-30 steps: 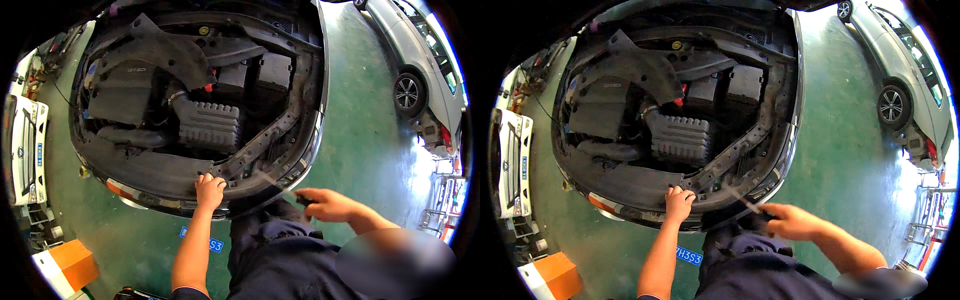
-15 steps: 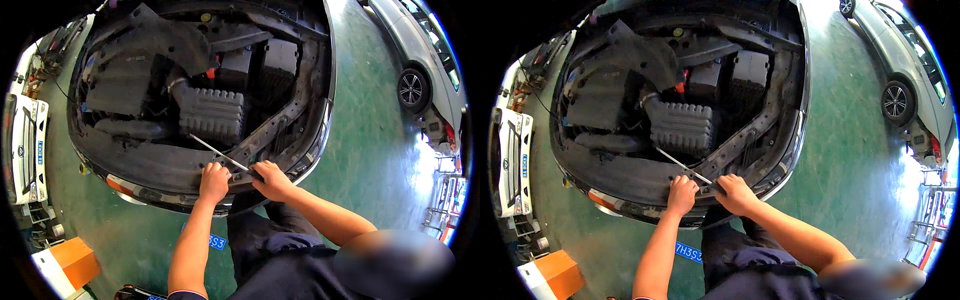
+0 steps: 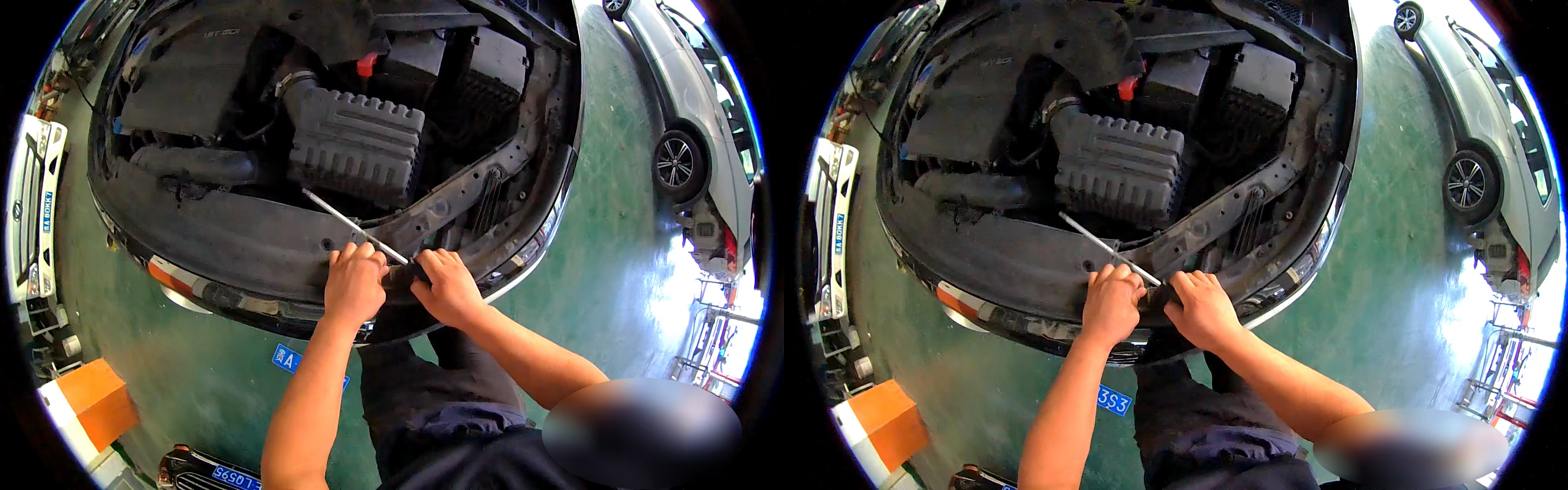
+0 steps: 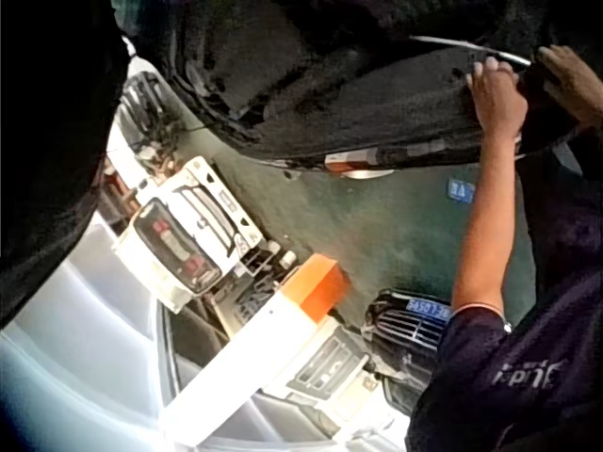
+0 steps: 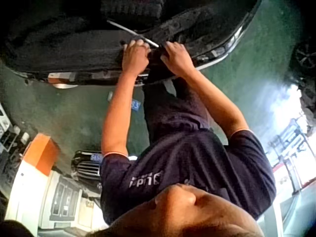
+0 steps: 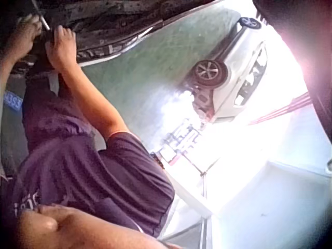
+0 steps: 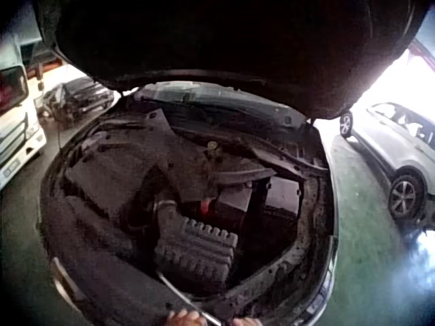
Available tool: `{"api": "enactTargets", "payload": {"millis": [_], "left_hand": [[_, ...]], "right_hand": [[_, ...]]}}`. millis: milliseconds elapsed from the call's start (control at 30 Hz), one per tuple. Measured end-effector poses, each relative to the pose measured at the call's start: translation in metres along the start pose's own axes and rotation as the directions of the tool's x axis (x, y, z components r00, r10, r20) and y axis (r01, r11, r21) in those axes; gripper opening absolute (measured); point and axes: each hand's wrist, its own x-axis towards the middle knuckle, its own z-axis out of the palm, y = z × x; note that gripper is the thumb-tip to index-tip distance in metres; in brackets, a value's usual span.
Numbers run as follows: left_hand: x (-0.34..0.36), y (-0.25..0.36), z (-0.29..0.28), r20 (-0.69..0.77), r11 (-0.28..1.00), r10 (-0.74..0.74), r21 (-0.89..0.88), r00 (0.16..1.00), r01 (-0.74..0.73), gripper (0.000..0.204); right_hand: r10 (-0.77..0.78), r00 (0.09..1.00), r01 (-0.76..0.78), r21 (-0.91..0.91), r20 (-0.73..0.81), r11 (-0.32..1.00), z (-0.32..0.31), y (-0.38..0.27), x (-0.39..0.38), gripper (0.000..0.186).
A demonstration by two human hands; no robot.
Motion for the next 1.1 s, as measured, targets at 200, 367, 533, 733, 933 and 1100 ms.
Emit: {"api": "enactTargets", "payload": {"millis": [200, 367, 533, 733, 933, 1100], "left_hand": [[0.0, 0.0, -0.003, 0.08, 1.0, -0.011, 0.028, 0.997, 0.009, 0.012], [-0.005, -0.007, 0.0, 0.009, 1.0, -0.01, -0.028, 1.0, 0.01, 0.014], [-0.012, -0.003, -0.01, -0.268, 0.979, -0.063, -0.204, 0.961, 0.007, 0.009], [-0.075, -0.024, -0.048, -0.541, 0.893, -0.394, -0.416, 0.743, 0.171, 0.006], [-0.131, -0.077, -0.075, -0.338, 0.623, -0.713, -0.707, 0.614, 0.334, 0.012], [-0.103, -0.093, -0.093, -0.324, 0.727, -0.577, -0.622, 0.75, 0.291, 0.012]], "right_hand": [[0.038, 0.995, -0.044, 0.063, 0.09, 0.997, -0.008, 0.004, -0.004, 0.039], [0.018, 0.993, -0.04, 0.189, 0.117, 0.981, -0.018, -0.001, -0.002, 0.048], [0.27, 0.948, -0.313, 0.328, 0.171, 0.892, -0.038, 0.001, -0.016, 0.047], [0.432, 0.9, -0.429, 0.287, 0.056, 0.856, -0.075, 0.004, -0.047, 0.036], [0.473, 0.881, -0.445, 0.316, -0.011, 0.838, -0.062, -0.016, -0.044, 0.029], [0.507, 0.857, -0.506, 0.327, 0.09, 0.798, -0.039, -0.05, -0.031, 0.024]]}}
